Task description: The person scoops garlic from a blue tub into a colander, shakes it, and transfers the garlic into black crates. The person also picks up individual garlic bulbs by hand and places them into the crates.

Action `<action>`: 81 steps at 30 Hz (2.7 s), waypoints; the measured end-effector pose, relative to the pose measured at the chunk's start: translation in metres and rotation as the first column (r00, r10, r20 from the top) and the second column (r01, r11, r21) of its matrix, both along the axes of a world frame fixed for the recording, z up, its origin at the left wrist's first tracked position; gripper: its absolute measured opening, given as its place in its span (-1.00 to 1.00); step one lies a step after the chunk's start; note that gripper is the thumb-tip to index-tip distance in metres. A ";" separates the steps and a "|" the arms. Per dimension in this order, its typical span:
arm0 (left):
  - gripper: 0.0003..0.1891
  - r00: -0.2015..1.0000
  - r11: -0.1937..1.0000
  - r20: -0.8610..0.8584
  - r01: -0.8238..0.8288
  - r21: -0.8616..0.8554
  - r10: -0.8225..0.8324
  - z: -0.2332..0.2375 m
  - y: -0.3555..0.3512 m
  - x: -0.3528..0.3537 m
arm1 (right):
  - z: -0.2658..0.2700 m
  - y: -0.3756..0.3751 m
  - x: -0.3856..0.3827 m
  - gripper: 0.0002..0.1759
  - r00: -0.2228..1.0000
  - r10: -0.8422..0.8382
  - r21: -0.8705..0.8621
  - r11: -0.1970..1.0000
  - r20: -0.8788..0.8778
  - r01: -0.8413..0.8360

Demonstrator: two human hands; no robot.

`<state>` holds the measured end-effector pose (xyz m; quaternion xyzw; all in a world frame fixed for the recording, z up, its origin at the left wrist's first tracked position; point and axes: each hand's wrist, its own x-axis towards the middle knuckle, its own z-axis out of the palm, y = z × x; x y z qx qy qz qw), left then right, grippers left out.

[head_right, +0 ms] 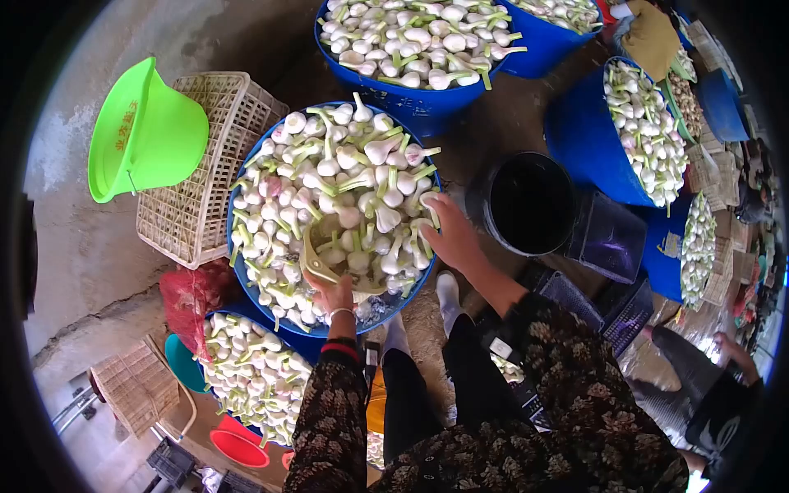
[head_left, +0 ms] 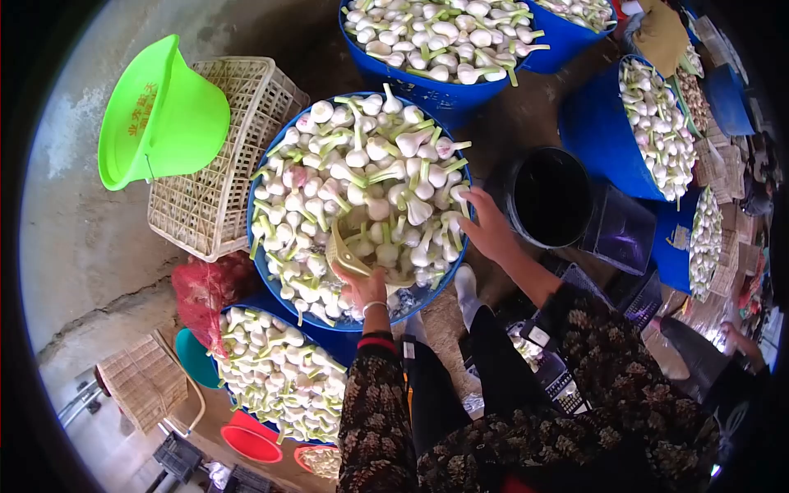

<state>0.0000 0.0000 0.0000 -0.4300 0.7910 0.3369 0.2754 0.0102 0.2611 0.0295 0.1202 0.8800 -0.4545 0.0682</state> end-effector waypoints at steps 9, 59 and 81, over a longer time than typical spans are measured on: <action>0.08 0.949 0.982 -0.316 -0.080 -0.170 0.023 -0.027 -0.038 0.052 | -0.055 -0.023 -0.091 -0.26 0.994 -0.091 0.315 0.946 0.055 0.070; -0.53 0.623 0.366 0.217 -0.668 0.648 0.752 -0.104 -0.052 0.063 | -0.083 -0.152 -0.160 -0.25 0.947 0.299 0.413 0.882 -0.119 -0.226; -0.59 0.607 0.330 0.393 -0.749 0.575 0.691 -0.127 -0.067 0.058 | -0.040 -0.165 -0.151 -0.22 0.802 0.591 0.463 0.736 -0.083 -0.494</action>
